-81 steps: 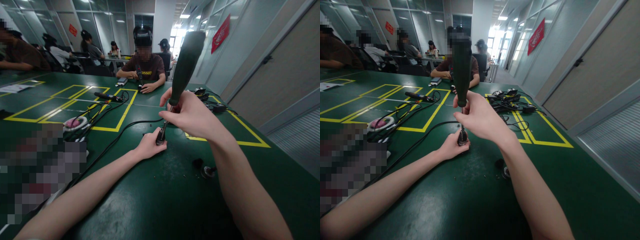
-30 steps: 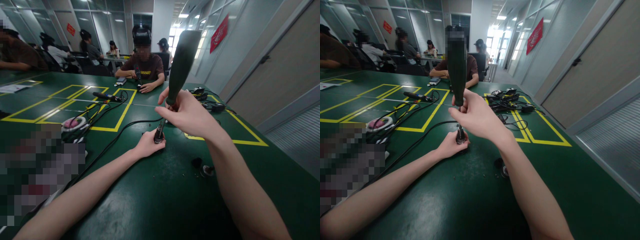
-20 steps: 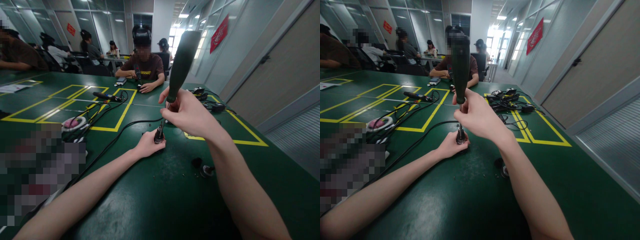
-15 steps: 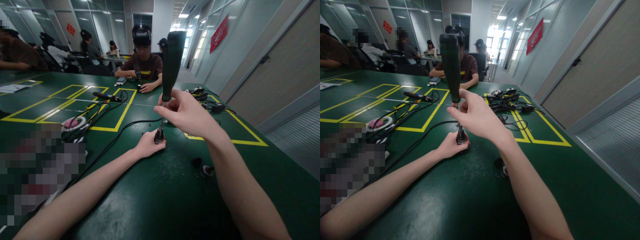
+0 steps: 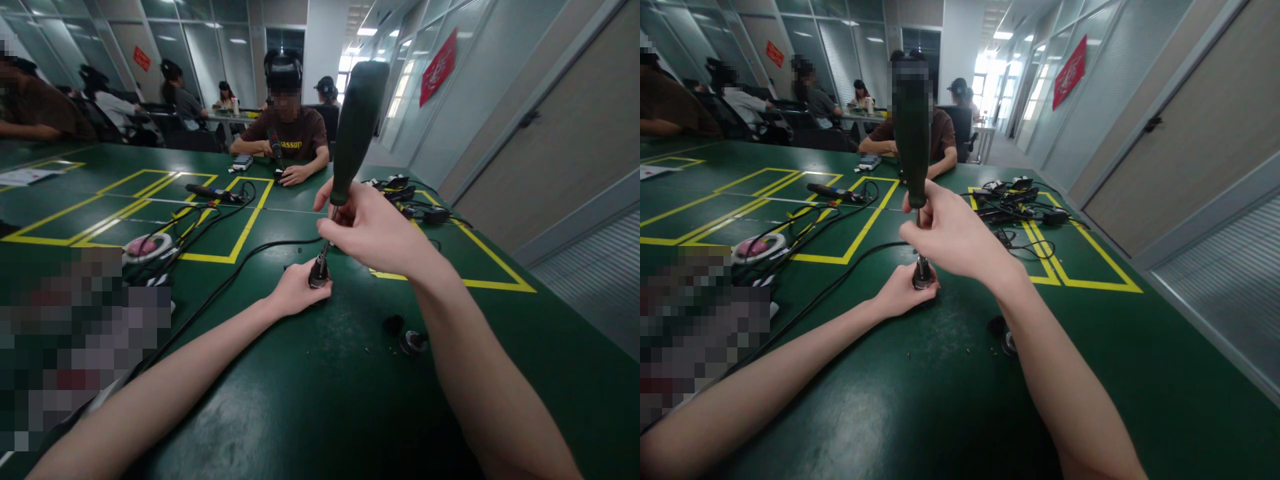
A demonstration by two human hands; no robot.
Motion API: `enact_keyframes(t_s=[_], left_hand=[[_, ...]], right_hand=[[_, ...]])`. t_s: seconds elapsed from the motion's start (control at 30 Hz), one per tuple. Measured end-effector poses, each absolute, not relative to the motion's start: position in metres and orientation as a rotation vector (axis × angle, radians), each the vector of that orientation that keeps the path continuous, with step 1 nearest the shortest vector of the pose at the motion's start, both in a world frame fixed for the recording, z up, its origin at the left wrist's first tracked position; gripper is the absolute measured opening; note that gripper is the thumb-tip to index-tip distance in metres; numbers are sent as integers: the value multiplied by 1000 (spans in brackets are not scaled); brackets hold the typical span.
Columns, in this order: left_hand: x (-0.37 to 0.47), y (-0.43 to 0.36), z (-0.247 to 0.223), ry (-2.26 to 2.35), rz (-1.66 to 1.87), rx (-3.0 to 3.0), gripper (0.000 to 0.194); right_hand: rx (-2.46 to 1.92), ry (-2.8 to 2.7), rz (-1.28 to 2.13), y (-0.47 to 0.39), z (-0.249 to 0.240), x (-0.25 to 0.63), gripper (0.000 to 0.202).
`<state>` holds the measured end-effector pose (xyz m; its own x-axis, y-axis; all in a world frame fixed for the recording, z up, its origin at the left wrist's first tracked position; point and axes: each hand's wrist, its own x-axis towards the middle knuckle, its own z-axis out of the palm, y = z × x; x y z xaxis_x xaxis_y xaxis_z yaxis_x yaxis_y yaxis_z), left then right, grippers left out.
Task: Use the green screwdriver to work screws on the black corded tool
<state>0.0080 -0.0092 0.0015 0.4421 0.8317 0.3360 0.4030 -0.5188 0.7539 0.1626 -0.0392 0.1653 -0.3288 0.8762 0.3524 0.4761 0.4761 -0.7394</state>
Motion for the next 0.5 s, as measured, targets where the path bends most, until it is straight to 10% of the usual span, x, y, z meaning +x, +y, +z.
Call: enact_keyframes(t_s=[0.5], left_hand=[[7, -9, -1, 1055, 942, 2153, 6]], right_hand=[[-1138, -1980, 652, -39, 165, 164, 11]])
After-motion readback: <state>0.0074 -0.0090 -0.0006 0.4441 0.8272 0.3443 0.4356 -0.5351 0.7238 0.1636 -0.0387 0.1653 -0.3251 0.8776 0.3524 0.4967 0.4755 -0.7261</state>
